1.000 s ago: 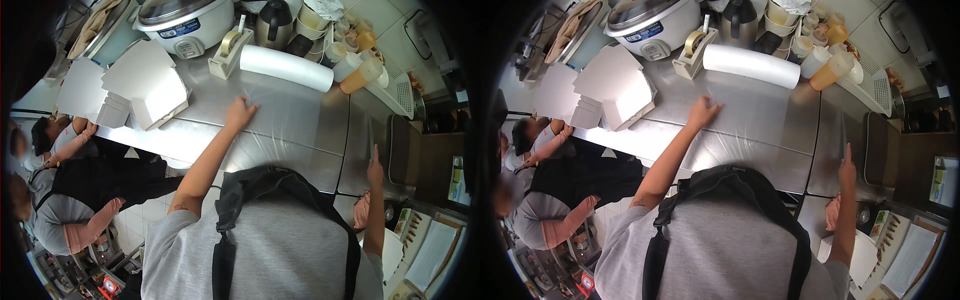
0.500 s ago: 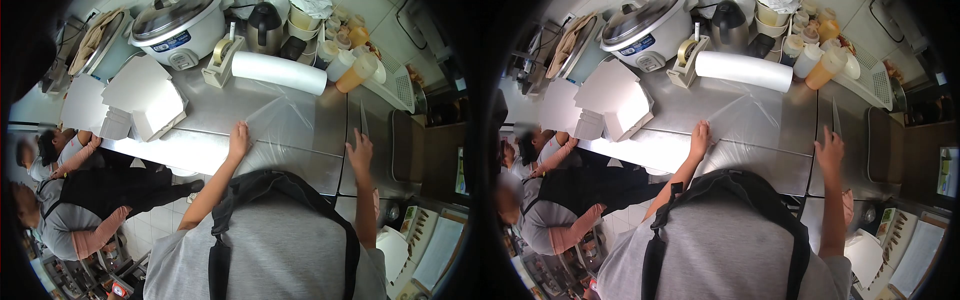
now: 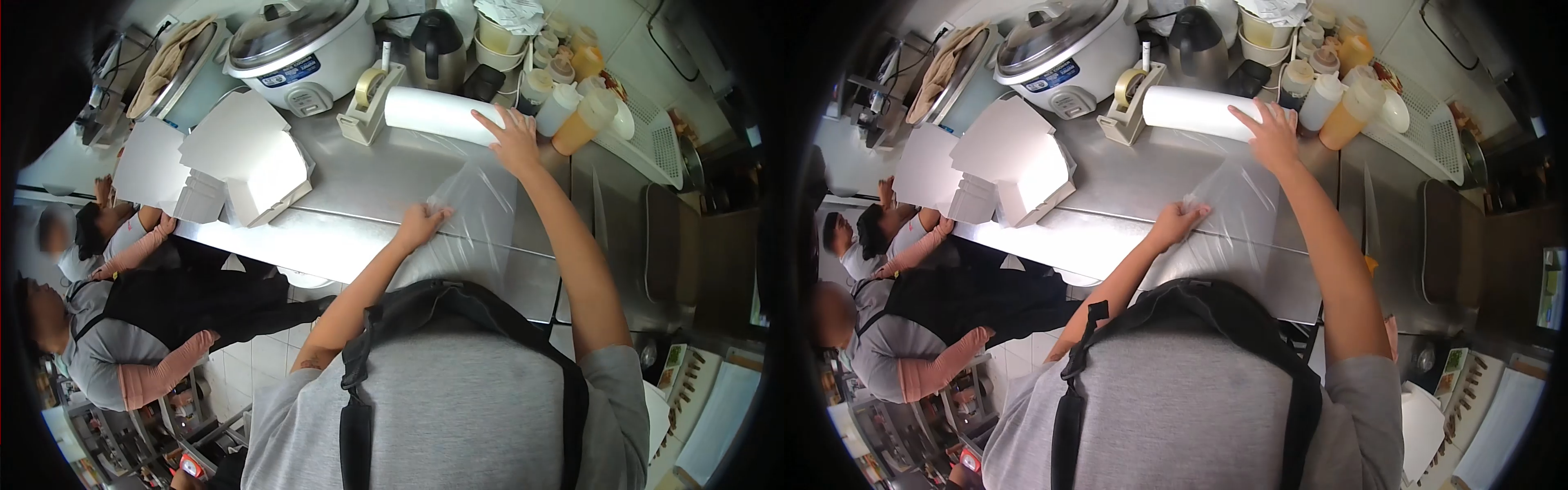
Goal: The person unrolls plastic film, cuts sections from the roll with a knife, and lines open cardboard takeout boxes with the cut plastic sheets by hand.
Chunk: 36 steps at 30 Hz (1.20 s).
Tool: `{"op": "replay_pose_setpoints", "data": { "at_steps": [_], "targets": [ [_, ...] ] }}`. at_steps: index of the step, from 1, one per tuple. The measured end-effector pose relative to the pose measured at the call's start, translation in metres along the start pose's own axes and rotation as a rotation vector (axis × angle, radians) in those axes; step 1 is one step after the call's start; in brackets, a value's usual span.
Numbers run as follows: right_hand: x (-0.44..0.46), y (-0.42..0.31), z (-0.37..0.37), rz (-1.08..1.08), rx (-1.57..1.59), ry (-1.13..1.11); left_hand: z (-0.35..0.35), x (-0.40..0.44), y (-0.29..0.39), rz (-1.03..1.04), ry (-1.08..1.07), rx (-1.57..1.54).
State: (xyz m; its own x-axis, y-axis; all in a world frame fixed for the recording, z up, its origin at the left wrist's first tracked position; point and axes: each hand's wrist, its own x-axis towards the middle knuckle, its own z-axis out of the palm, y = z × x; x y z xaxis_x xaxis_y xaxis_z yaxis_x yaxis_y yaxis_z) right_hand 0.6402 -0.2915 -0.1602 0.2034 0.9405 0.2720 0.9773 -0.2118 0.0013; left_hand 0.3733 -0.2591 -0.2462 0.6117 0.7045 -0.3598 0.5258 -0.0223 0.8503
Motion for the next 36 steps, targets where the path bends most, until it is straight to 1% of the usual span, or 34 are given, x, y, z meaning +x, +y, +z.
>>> {"op": "replay_pose_setpoints", "data": {
  "at_steps": [2,5,7,9,11,12,13,15,17,19,21,23,24,26,27,29,30,32,33,36],
  "targets": [
    [0.001,0.001,0.004,0.026,0.002,-0.020,-0.010,-0.028,0.029,-0.199,-0.157,-0.204],
    [0.003,0.007,0.011,0.003,0.017,0.024,-0.014,-0.050,0.020,-0.216,-0.264,-0.089],
    [0.007,0.008,0.009,0.013,0.004,0.032,-0.009,-0.072,0.004,0.008,-0.181,-0.219],
    [-0.002,0.004,0.007,0.052,0.046,0.075,-0.015,-0.079,-0.011,-0.004,-0.135,-0.317],
    [-0.020,-0.004,-0.002,0.104,0.130,0.166,-0.033,-0.095,0.010,-0.040,-0.085,-0.435],
    [-0.037,-0.009,0.000,0.189,0.296,0.257,-0.043,-0.102,0.024,-0.069,-0.051,-0.512],
    [-0.061,-0.017,0.005,0.264,0.466,0.340,-0.051,-0.102,0.017,-0.143,-0.051,-0.563],
    [-0.112,-0.036,0.014,0.483,0.504,0.281,-0.050,-0.098,0.006,-0.151,0.064,-0.731],
    [-0.152,-0.050,0.013,0.584,0.344,-0.026,-0.048,-0.094,0.005,-0.145,0.127,-0.798],
    [-0.166,-0.058,0.018,0.467,0.410,-0.008,-0.045,-0.088,0.008,-0.166,0.155,-0.815],
    [-0.171,-0.068,0.029,0.392,0.490,0.039,-0.051,-0.075,-0.005,-0.304,0.115,-0.821],
    [-0.165,-0.069,0.041,0.316,0.452,0.152,-0.059,-0.059,-0.027,-0.406,0.078,-0.834],
    [-0.161,-0.073,0.041,0.277,0.435,0.211,-0.063,-0.064,-0.022,-0.362,0.106,-0.793],
    [-0.155,-0.082,0.039,0.476,0.871,0.196,-0.075,-0.071,-0.010,-0.272,0.161,-0.707],
    [-0.150,-0.088,0.033,0.577,1.087,0.182,-0.082,-0.080,-0.004,-0.189,0.217,-0.687],
    [-0.133,-0.107,-0.010,0.614,1.212,0.173,-0.101,-0.101,0.003,-0.026,0.329,-0.651],
    [-0.126,-0.115,-0.023,0.628,1.276,0.164,-0.112,-0.104,0.004,-0.052,0.412,-0.642],
    [-0.111,-0.126,-0.018,0.482,1.199,0.255,-0.132,-0.109,-0.010,0.152,0.506,-0.636],
    [-0.100,-0.134,-0.017,0.408,1.163,0.301,-0.146,-0.115,-0.011,0.178,0.521,-0.630],
    [-0.063,-0.159,-0.019,0.298,1.177,0.266,-0.177,-0.120,-0.007,0.099,0.595,-0.731]
  ]
}}
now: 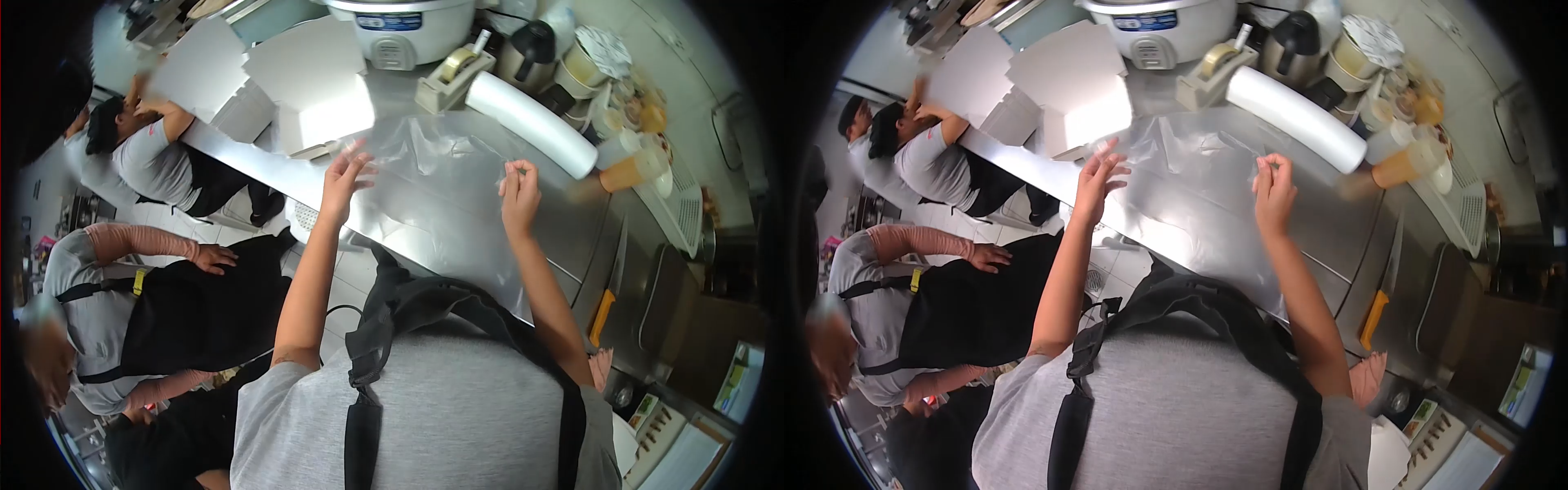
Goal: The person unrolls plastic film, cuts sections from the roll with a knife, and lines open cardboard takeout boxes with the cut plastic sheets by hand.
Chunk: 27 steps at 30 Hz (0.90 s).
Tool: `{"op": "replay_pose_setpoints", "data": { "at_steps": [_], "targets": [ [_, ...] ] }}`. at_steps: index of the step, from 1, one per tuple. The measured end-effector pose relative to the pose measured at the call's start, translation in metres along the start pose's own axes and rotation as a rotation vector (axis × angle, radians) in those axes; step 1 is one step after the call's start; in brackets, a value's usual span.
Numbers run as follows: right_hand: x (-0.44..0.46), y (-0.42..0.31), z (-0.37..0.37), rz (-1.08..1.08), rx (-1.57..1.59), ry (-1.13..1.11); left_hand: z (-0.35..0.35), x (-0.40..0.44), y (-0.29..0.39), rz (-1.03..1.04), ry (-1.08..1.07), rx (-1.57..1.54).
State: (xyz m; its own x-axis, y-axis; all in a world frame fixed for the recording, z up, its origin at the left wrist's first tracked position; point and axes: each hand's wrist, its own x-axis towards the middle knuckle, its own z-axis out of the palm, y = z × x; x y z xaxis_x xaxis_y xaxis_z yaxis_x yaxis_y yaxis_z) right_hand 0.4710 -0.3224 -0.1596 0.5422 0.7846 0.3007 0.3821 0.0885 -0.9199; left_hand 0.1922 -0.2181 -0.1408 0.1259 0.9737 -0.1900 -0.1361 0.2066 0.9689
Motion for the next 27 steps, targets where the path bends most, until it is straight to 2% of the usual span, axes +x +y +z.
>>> {"op": "replay_pose_setpoints", "data": {
  "at_steps": [3,8,9,10,12,14,17,20,22,24,26,27],
  "targets": [
    [0.039,-0.009,0.041,-0.095,-0.025,-0.115,-0.043,0.036,0.024,0.036,-0.005,0.012],
    [0.114,-0.056,0.120,-0.220,0.062,-0.043,-0.098,0.095,0.079,0.217,0.030,0.022],
    [0.123,-0.061,0.135,-0.238,0.059,-0.032,-0.099,0.100,0.083,0.185,0.039,0.001],
    [0.131,-0.063,0.148,-0.234,0.073,-0.023,-0.101,0.104,0.086,0.157,0.046,-0.020],
    [0.144,-0.062,0.169,-0.222,0.094,0.002,-0.119,0.112,0.059,-0.009,-0.115,-0.205],
    [0.149,-0.058,0.185,-0.164,0.101,0.001,-0.112,0.102,0.049,0.084,-0.139,0.132],
    [0.155,-0.040,0.205,-0.150,0.095,-0.024,-0.125,0.115,0.049,0.018,-0.134,0.065],
    [0.166,-0.036,0.220,-0.141,0.134,-0.056,-0.148,0.118,0.098,0.058,-0.153,0.134],
    [0.170,-0.039,0.231,-0.126,0.179,-0.127,-0.166,0.126,0.135,0.126,-0.068,0.113],
    [0.171,-0.037,0.255,-0.063,0.156,-0.122,-0.176,0.144,0.151,0.221,0.008,-0.112],
    [0.173,-0.034,0.268,0.022,0.183,-0.118,-0.181,0.156,0.128,0.148,0.063,-0.183],
    [0.173,-0.027,0.272,0.083,0.225,-0.116,-0.184,0.155,0.104,0.102,0.046,-0.088]
  ]
}}
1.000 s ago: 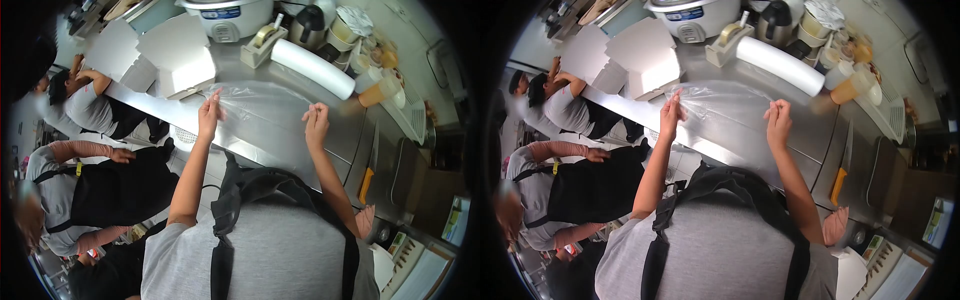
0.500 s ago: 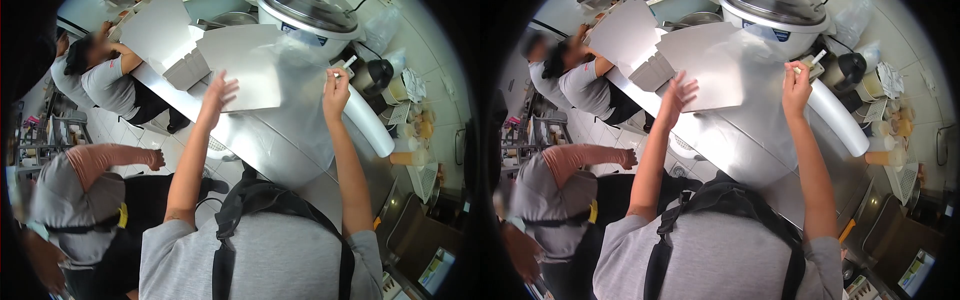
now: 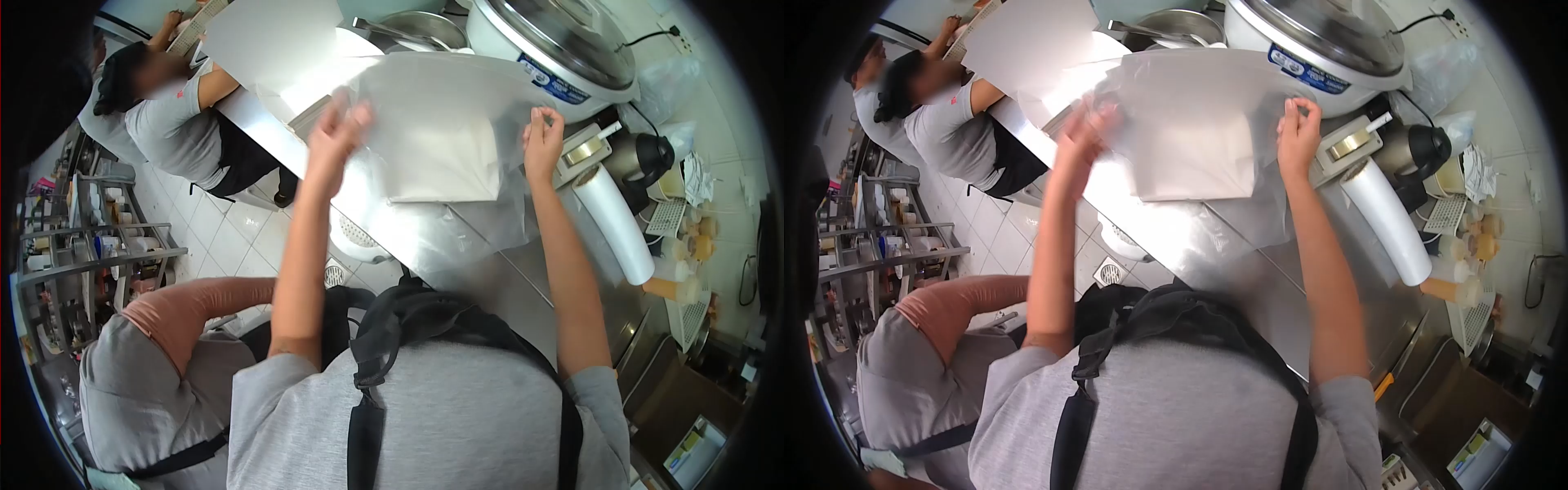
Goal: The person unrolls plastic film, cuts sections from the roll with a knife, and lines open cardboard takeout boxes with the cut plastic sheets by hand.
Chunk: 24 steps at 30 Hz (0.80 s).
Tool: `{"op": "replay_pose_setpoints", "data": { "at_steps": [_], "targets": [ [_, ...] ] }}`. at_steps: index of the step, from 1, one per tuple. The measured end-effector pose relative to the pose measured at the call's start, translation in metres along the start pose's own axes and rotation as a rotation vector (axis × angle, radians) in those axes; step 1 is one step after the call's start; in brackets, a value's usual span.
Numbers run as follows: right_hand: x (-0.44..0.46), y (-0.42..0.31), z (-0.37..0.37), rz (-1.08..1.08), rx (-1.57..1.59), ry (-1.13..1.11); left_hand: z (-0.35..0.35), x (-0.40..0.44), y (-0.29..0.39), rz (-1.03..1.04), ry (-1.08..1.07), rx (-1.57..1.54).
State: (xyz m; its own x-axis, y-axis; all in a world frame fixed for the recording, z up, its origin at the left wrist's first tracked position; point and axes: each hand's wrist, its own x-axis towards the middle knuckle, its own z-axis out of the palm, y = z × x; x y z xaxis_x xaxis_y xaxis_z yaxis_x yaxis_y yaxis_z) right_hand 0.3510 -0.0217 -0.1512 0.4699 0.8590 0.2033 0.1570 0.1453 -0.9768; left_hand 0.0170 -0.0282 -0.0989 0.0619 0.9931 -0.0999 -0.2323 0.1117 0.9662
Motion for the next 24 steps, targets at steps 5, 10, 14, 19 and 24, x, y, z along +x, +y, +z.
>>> {"op": "replay_pose_setpoints", "data": {
  "at_steps": [5,10,14,19,24],
  "targets": [
    [-0.024,0.029,-0.022,0.150,0.287,-0.076,0.010,-0.046,-0.076,-0.152,0.049,0.276],
    [-0.035,0.056,-0.044,0.145,0.075,-0.363,0.009,-0.027,-0.070,-0.027,0.171,0.113],
    [-0.041,0.045,-0.037,0.325,-0.040,-0.305,-0.007,0.004,-0.061,-0.064,0.231,0.244],
    [-0.088,0.029,-0.041,0.407,-0.004,-0.140,-0.002,-0.041,-0.079,-0.063,0.331,0.338],
    [-0.133,0.046,-0.058,0.397,-0.026,-0.246,0.014,-0.104,-0.128,0.006,0.210,0.224]
  ]
}}
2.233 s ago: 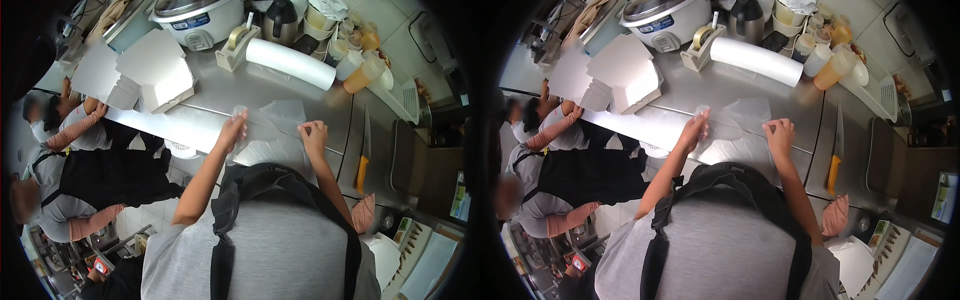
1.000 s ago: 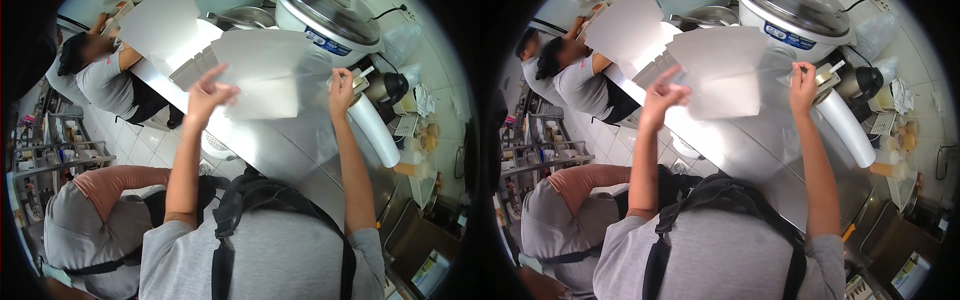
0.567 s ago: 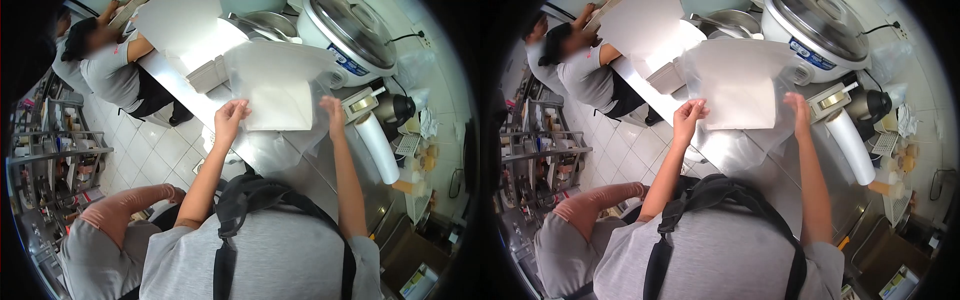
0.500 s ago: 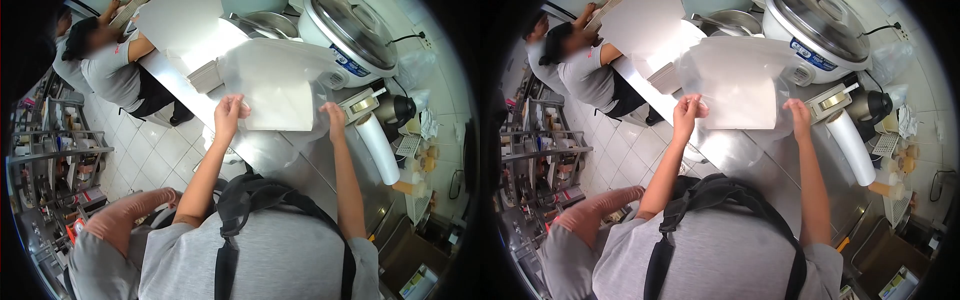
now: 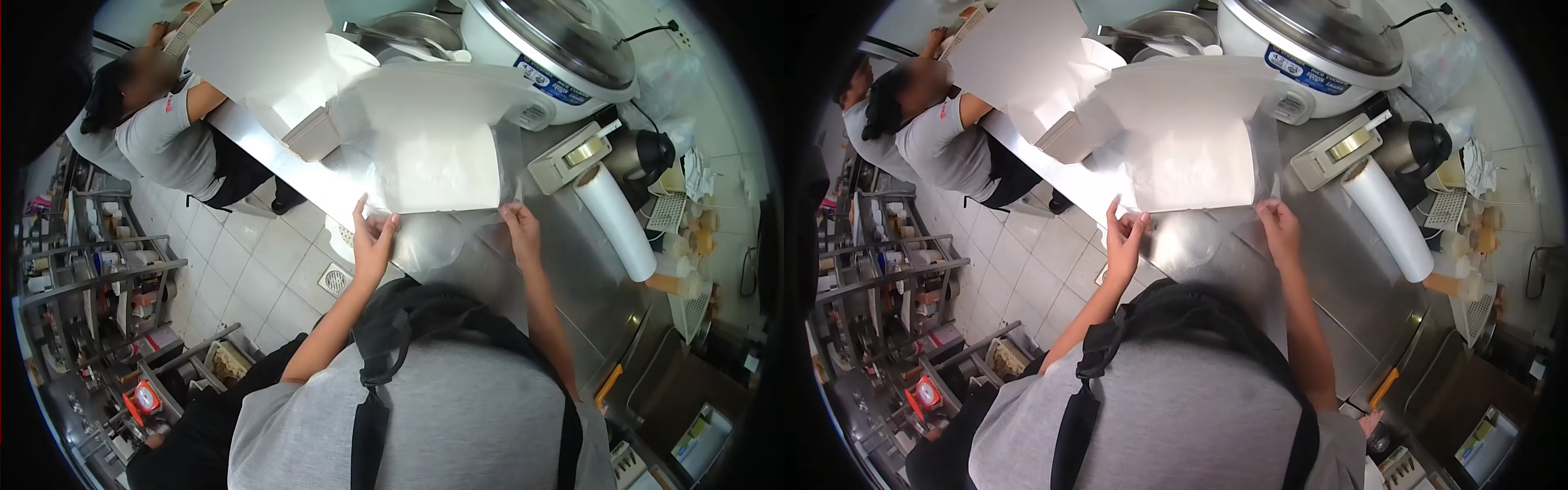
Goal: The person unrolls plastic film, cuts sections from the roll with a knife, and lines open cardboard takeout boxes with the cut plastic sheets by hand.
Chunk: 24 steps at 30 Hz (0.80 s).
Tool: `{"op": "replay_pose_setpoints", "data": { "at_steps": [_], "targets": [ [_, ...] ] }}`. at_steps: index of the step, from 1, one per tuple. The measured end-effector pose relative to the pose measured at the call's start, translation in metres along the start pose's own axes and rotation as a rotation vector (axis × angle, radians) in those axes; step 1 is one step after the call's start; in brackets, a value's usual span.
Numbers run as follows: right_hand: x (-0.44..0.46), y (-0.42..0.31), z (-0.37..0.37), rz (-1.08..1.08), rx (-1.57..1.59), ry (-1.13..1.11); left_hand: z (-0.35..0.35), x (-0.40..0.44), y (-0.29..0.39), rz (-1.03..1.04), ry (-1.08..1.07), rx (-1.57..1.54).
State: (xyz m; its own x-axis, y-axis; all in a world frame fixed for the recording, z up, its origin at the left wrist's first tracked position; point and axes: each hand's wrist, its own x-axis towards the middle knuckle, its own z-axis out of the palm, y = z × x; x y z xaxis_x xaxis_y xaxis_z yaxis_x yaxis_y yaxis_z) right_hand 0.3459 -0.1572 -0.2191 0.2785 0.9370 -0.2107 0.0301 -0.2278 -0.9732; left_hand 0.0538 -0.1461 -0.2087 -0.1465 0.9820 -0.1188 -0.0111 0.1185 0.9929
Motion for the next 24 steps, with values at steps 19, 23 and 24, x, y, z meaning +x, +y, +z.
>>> {"op": "replay_pose_setpoints", "data": {
  "at_steps": [19,23,24],
  "targets": [
    [0.008,-0.009,0.008,-0.042,-0.060,0.341,-0.042,0.042,0.020,0.001,0.023,0.305],
    [0.038,-0.050,0.017,-0.006,-0.030,0.294,-0.031,0.079,0.041,0.054,-0.067,0.120],
    [0.044,-0.052,0.019,-0.026,-0.109,0.266,-0.026,0.083,0.052,0.057,-0.053,0.040]
  ]
}}
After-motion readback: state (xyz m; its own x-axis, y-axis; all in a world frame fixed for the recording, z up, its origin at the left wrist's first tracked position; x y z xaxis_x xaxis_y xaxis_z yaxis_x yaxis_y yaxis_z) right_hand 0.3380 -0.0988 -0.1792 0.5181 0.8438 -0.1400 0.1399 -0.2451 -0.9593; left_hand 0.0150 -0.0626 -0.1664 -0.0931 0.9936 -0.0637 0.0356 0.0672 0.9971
